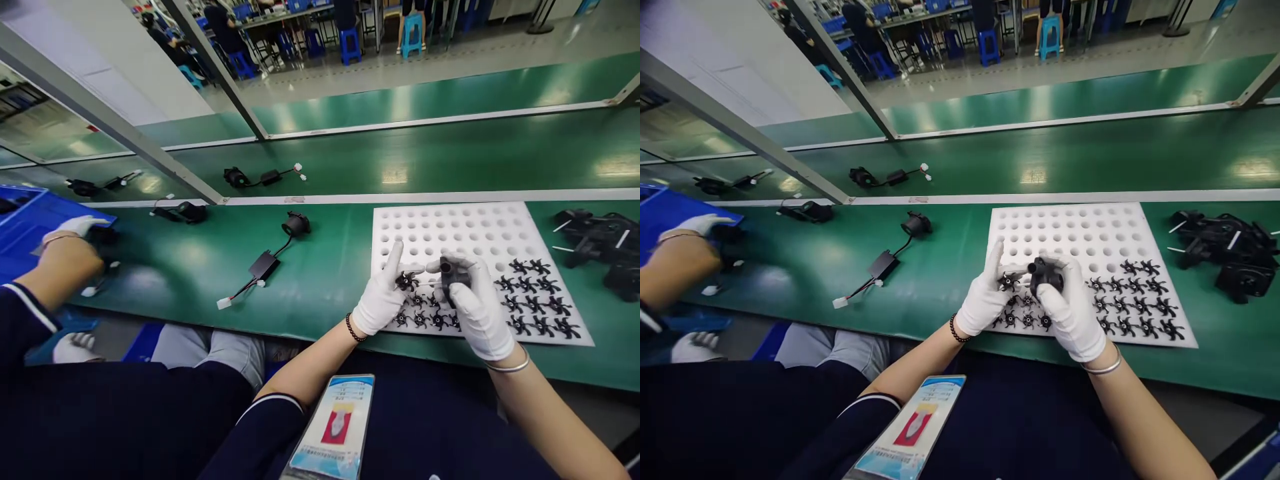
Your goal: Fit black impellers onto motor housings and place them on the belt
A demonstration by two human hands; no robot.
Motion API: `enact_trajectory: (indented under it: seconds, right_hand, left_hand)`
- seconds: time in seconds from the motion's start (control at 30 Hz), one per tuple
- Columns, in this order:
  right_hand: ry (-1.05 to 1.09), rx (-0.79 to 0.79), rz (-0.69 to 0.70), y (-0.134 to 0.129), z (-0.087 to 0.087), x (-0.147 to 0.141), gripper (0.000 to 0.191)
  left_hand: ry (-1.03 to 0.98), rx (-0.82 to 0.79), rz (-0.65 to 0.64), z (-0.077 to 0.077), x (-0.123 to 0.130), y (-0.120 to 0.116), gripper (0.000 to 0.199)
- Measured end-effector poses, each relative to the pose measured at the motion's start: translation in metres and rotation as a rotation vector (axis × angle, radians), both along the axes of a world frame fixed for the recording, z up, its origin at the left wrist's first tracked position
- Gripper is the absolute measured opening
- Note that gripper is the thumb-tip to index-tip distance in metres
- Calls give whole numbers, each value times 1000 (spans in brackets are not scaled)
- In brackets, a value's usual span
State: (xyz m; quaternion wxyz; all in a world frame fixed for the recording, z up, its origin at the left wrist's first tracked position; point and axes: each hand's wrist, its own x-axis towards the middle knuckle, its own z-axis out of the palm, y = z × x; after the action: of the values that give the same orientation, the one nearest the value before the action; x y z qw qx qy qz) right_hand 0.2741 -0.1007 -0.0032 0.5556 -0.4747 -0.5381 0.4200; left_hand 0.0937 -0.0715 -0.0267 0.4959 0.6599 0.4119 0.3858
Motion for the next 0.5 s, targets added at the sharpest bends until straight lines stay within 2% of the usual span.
enact_trajectory:
  seconds: [0.1,0.17,0.33,0.5]
  right_hand:
    - [-194,116,-67,2,-8,0,54]
    - [-270,163,-65,3,-12,1,54]
    - [-364,205,-53,2,-15,4,53]
    - [-399,242,-62,5,-15,8,52]
  left_hand:
    - [77,56,-16,-1,1,2,92]
    - [134,98,-5,2,2,2,90]
    - [230,99,-34,13,7,3,82]
    - [343,142,-66,17,10,4,80]
